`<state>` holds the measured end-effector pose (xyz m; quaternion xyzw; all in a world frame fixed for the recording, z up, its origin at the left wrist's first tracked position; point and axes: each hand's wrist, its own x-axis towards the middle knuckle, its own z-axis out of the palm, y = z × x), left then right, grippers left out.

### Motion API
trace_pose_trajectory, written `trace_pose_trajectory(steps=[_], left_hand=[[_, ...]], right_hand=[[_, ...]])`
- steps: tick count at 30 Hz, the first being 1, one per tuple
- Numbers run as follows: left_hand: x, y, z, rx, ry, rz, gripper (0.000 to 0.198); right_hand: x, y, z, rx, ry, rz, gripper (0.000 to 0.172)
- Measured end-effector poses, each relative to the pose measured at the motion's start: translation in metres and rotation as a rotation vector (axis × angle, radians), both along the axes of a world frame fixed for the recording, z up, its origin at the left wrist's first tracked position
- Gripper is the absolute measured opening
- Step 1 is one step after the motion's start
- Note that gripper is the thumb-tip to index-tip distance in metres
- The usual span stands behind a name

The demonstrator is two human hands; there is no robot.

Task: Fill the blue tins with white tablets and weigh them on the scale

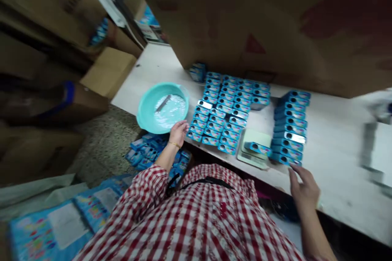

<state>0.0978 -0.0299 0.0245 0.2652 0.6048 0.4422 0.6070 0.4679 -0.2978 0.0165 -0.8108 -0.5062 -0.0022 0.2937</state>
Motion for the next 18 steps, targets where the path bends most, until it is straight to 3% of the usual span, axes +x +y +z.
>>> trace_pose_trajectory(steps=[4, 7, 10, 13, 15, 18], left_hand=[[-0.048, 0.052, -0.024, 0.007, 0.535, -0.123, 0.034], [-0.07, 0.082, -0.043, -0.05, 0.651, -0.204, 0.047], [-0.072, 0.107, -0.061, -0.032, 0.7, -0.293, 0.068], [-0.062, 0.132, -0.081, 0.092, 0.958, -0.528, 0.087], [-0.056, 0.148, -0.095, 0.151, 1.166, -0.685, 0.091], [-0.052, 0.166, -0.11, 0.112, 1.353, -0.768, 0.087]], right_hand=[[-0.011, -0.002, -0.014, -0.067, -0.023, 0.039, 0.04], [-0.023, 0.002, -0.014, -0.103, -0.052, 0.079, 0.044], [-0.033, 0.0, -0.014, -0.14, -0.084, 0.112, 0.046], [-0.042, -0.01, -0.013, -0.21, -0.088, 0.103, 0.047], [-0.051, -0.022, -0.012, -0.253, -0.092, 0.072, 0.046], [-0.068, -0.039, -0.008, -0.274, -0.094, 0.036, 0.039]])
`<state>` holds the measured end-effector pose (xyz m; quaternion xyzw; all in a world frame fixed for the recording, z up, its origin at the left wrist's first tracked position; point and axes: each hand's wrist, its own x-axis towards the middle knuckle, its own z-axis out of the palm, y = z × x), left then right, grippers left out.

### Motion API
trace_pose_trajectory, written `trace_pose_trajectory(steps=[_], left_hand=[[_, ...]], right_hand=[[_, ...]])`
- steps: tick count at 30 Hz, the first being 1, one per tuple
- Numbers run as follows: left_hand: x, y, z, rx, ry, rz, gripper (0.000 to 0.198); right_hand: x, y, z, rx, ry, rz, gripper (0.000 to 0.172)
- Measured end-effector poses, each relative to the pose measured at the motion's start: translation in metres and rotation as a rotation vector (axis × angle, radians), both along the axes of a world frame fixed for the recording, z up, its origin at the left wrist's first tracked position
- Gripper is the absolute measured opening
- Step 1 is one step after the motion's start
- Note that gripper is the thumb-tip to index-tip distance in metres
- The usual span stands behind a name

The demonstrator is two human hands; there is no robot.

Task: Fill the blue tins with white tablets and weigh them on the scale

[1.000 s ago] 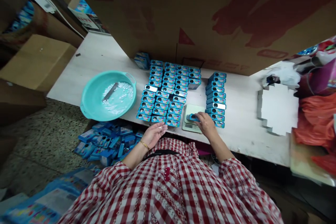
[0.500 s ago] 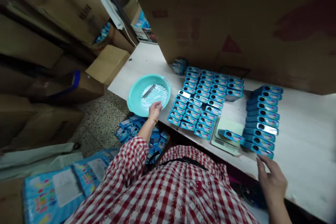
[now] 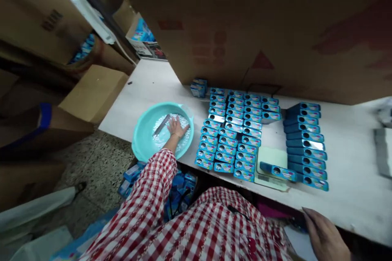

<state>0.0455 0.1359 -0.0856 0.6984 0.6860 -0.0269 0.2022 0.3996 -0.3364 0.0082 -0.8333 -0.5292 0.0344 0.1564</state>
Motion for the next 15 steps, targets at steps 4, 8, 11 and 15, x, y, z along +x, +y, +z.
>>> trace_pose_trajectory(steps=[4, 8, 11, 15], left_hand=[[0.002, 0.007, -0.006, 0.118, 0.079, -0.075, 0.071], [0.008, 0.002, -0.003, 0.177, -0.015, -0.232, 0.039], [0.01, 0.002, -0.001, 0.059, -0.228, -0.148, 0.022], [0.005, 0.007, 0.01, 0.007, -0.564, 0.152, 0.007]], right_hand=[[-0.026, -0.01, 0.004, -0.007, 0.019, -0.069, 0.032], [-0.042, 0.003, 0.005, -0.032, 0.087, -0.12, 0.026], [-0.047, 0.018, 0.006, -0.015, 0.11, -0.107, 0.022], [-0.052, 0.023, 0.007, 0.012, 0.144, -0.076, 0.02]])
